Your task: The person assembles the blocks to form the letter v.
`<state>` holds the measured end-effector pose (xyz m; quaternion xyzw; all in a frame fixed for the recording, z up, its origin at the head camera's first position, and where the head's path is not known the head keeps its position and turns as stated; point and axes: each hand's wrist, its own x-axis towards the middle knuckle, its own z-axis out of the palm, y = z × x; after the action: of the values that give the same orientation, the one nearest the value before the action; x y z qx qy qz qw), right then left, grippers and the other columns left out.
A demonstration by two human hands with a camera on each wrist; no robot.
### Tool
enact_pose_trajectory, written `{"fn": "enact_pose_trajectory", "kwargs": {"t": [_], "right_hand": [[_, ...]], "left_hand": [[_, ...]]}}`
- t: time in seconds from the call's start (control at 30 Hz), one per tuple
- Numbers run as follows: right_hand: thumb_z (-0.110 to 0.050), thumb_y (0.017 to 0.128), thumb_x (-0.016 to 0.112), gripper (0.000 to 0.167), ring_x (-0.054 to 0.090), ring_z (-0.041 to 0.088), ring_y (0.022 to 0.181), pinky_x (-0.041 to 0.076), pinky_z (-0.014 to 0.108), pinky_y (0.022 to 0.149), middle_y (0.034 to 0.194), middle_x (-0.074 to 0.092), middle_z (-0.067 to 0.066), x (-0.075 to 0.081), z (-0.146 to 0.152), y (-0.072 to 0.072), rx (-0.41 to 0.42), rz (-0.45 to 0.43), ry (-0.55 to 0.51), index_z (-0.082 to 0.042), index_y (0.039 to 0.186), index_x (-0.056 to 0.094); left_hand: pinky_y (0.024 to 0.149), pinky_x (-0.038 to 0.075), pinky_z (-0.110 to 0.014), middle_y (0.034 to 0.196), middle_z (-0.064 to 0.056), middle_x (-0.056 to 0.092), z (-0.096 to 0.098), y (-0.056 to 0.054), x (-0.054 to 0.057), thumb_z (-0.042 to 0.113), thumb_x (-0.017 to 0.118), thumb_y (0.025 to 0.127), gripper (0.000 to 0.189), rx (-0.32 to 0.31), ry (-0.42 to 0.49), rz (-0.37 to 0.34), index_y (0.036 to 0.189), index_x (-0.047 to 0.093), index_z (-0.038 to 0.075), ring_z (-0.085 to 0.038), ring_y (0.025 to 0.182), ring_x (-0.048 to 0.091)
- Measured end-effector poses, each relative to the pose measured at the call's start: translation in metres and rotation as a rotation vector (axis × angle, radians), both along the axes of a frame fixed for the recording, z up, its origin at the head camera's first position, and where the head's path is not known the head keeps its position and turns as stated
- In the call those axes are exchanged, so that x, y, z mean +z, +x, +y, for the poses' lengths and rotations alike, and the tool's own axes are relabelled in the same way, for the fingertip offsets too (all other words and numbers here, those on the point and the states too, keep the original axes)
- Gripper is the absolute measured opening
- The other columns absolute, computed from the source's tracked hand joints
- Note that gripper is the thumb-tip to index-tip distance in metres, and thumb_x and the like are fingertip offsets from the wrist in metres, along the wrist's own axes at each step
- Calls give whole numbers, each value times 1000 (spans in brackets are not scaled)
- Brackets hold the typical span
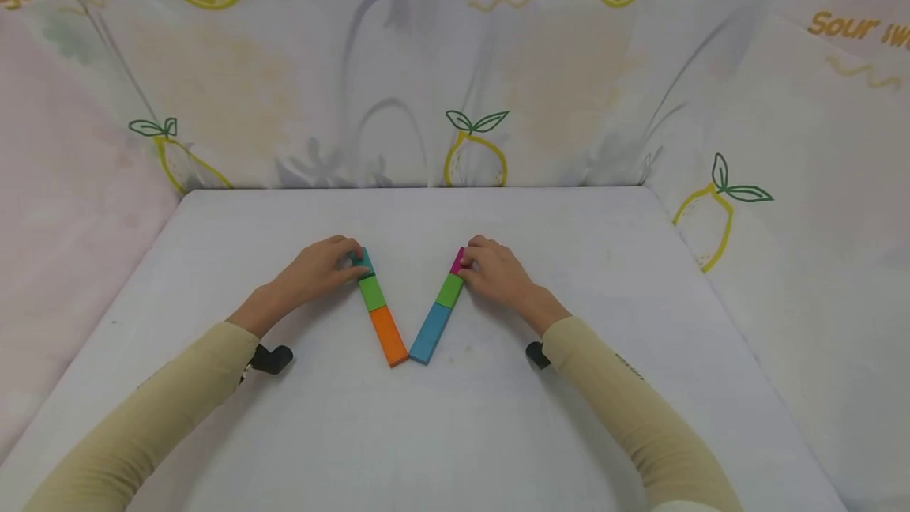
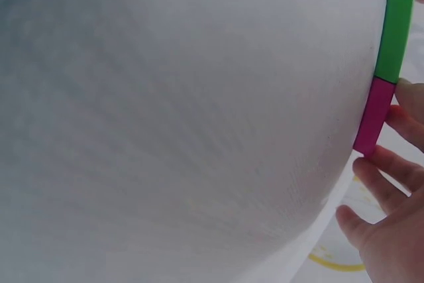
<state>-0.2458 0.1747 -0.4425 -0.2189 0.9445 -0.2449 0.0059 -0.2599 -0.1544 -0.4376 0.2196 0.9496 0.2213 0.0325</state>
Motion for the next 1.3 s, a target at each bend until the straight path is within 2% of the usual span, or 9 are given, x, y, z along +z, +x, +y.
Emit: {"fn": "enact_pose_trajectory", "kwargs": {"t": [0.3, 0.97, 1.3], "right_hand": [[-14, 92, 69, 17, 60, 26, 108, 52, 41, 100, 118, 63, 13, -1, 1, -3, 6, 9, -10, -2, 104, 73], [-16, 94, 68, 19, 59, 27, 113, 51, 44, 102, 121, 62, 13, -1, 1, -4, 2, -13, -5, -2, 106, 73], [-16, 93, 69, 15, 60, 25, 104, 52, 41, 97, 114, 64, 12, 0, 1, -2, 22, 18, 14, -3, 101, 73]], "left_hand": [[96, 51, -45, 120, -11, 65, -2, 0, -3, 31, 70, 93, 27, -30, 19, 27, 111, 63, 12, -27, 110, 62], [94, 53, -44, 117, -10, 65, -1, 3, 0, 29, 70, 93, 27, -32, 20, 21, 112, 63, 11, -26, 105, 62], [97, 52, -45, 121, -11, 63, 1, 6, 0, 29, 70, 93, 27, -34, 22, 13, 112, 63, 10, -27, 109, 61]]}}
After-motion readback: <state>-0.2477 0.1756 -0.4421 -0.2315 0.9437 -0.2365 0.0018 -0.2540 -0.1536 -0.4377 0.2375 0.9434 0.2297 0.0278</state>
